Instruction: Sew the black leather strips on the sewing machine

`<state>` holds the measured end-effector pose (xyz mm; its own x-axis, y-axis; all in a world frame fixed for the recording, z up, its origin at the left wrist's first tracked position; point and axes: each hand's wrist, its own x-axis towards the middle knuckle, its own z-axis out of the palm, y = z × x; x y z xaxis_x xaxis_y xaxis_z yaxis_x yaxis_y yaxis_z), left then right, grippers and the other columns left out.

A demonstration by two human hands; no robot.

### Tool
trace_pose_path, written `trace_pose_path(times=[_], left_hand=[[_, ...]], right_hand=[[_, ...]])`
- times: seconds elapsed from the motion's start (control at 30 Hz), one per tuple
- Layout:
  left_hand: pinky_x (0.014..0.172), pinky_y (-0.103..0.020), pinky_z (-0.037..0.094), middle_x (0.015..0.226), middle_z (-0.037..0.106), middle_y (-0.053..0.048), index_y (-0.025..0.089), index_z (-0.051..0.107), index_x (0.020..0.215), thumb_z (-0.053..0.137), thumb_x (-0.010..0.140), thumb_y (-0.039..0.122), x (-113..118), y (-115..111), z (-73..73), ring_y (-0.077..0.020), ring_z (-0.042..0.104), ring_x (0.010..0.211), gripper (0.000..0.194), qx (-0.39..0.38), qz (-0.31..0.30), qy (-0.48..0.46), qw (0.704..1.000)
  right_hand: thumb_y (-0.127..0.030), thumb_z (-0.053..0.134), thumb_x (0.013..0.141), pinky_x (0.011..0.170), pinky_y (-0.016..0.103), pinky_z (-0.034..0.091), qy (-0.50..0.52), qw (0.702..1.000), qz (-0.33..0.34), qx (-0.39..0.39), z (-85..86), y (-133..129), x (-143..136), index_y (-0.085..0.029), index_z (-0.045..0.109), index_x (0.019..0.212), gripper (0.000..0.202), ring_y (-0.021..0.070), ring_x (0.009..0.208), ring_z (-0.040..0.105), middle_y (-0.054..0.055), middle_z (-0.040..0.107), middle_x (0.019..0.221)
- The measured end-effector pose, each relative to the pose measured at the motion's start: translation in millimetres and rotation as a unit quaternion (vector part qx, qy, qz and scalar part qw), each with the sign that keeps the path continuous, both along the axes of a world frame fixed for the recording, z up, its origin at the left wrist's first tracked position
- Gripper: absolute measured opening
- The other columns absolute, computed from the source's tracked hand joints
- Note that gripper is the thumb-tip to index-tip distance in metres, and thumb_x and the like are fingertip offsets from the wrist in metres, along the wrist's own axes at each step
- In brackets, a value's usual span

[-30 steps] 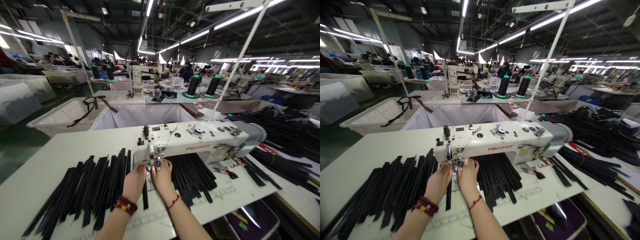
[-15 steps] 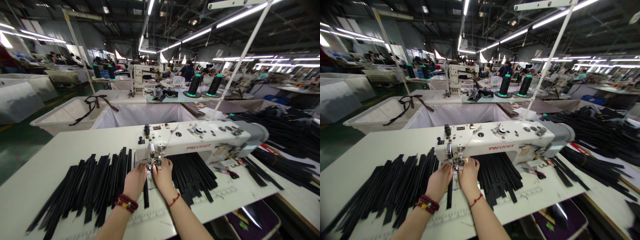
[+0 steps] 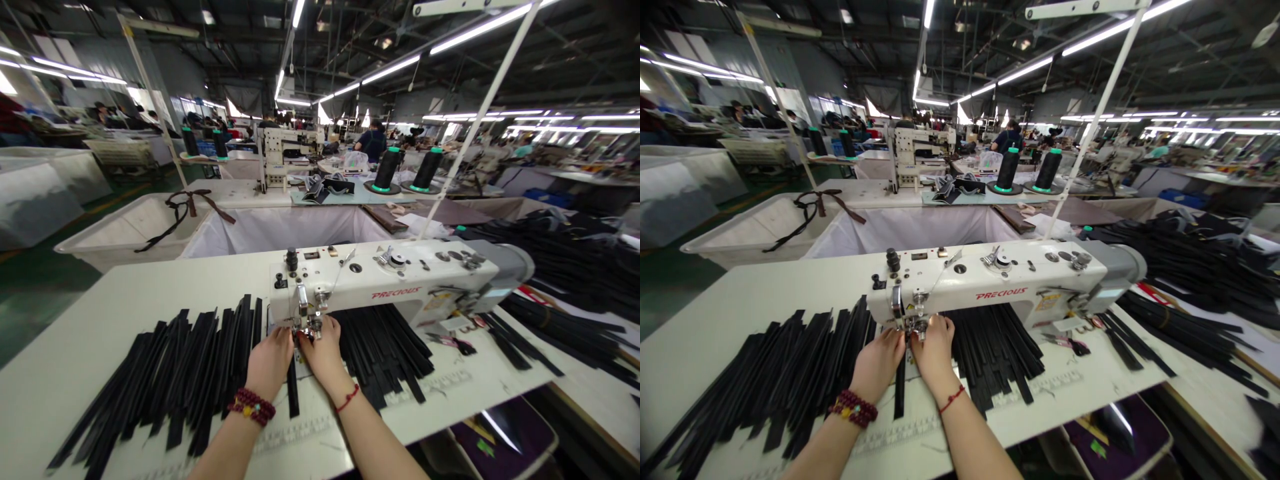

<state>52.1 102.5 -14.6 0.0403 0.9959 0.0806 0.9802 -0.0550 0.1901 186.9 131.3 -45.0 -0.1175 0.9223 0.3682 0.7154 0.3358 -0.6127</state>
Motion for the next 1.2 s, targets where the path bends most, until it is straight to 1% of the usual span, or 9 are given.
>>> trace_pose_path(times=[0.17,0.43,0.6,0.7,0.87,0.97,1.07,1.2], left_hand=[[0.064,-0.026,0.049,0.102,0.072,-0.008,0.018,0.065,0.102,0.043,0.101,0.018,-1.1,-0.3,-1.9,-0.0199,0.071,0.081,0.022,0.007,-0.001,-0.006,1.0],[0.063,-0.028,0.048,0.101,0.073,-0.008,0.017,0.065,0.099,0.042,0.101,0.02,-1.2,0.3,-4.3,-0.0201,0.071,0.077,0.023,0.01,0.005,-0.008,1.0],[0.061,-0.028,0.047,0.098,0.072,-0.008,0.017,0.065,0.099,0.042,0.101,0.02,-1.8,0.3,-6.1,-0.0198,0.07,0.076,0.023,0.014,0.004,-0.011,1.0],[0.061,-0.028,0.047,0.097,0.072,-0.007,0.017,0.065,0.099,0.043,0.101,0.02,-2.4,0.3,-6.9,-0.0201,0.07,0.076,0.022,0.017,0.0,-0.014,1.0],[0.062,-0.027,0.048,0.098,0.072,-0.007,0.018,0.065,0.098,0.045,0.1,0.018,-2.8,0.5,-6.8,-0.0197,0.07,0.076,0.02,0.019,-0.005,-0.021,1.0],[0.066,-0.026,0.049,0.099,0.072,-0.007,0.018,0.065,0.097,0.047,0.1,0.018,-2.7,-0.5,-6.2,-0.0192,0.071,0.079,0.019,0.023,-0.014,-0.031,0.999],[0.071,-0.028,0.053,0.099,0.071,-0.008,0.018,0.064,0.1,0.049,0.098,0.017,-3.4,-2.9,-6.0,-0.0205,0.071,0.082,0.015,0.053,-0.031,-0.062,0.996],[0.075,-0.032,0.056,0.097,0.071,-0.009,0.018,0.062,0.104,0.048,0.097,0.015,-6.2,-6.3,-7.9,-0.0225,0.07,0.085,0.016,0.124,-0.067,-0.098,0.985]], right_hand=[[-0.017,0.059,0.084,0.098,0.044,0.035,0.008,1.0,0.003,0.004,-0.9,1.7,-1.4,-0.019,0.066,0.098,0.015,0.0256,0.1,0.057,0.008,0.063,0.096],[-0.015,0.062,0.085,0.101,0.043,0.034,0.003,1.0,0.019,0.01,-2.1,1.9,-2.4,-0.019,0.068,0.098,0.015,0.0253,0.103,0.056,0.008,0.065,0.099],[-0.015,0.06,0.087,0.101,0.045,0.034,-0.005,1.0,0.023,0.013,-1.4,1.8,-2.9,-0.021,0.068,0.093,0.012,0.0258,0.102,0.058,0.008,0.066,0.099],[-0.014,0.058,0.088,0.101,0.046,0.035,-0.009,1.0,0.025,0.014,-0.5,1.3,-3.2,-0.021,0.067,0.091,0.013,0.0262,0.102,0.058,0.008,0.067,0.099],[-0.012,0.057,0.087,0.102,0.046,0.034,-0.005,0.999,0.029,0.013,0.7,0.8,-3.6,-0.021,0.066,0.094,0.015,0.0261,0.103,0.057,0.008,0.066,0.102],[-0.012,0.057,0.086,0.103,0.046,0.033,0.005,0.999,0.032,0.012,0.2,0.2,-3.9,-0.021,0.066,0.093,0.015,0.0265,0.103,0.057,0.008,0.066,0.101],[-0.014,0.055,0.085,0.103,0.047,0.033,0.022,0.999,0.028,0.011,0.0,-0.6,-3.3,-0.018,0.065,0.092,0.013,0.0275,0.102,0.055,0.01,0.065,0.099],[-0.015,0.051,0.084,0.098,0.047,0.035,0.07,0.997,0.009,0.006,1.4,-0.3,-0.8,-0.017,0.064,0.092,0.016,0.028,0.1,0.054,0.011,0.063,0.098]])
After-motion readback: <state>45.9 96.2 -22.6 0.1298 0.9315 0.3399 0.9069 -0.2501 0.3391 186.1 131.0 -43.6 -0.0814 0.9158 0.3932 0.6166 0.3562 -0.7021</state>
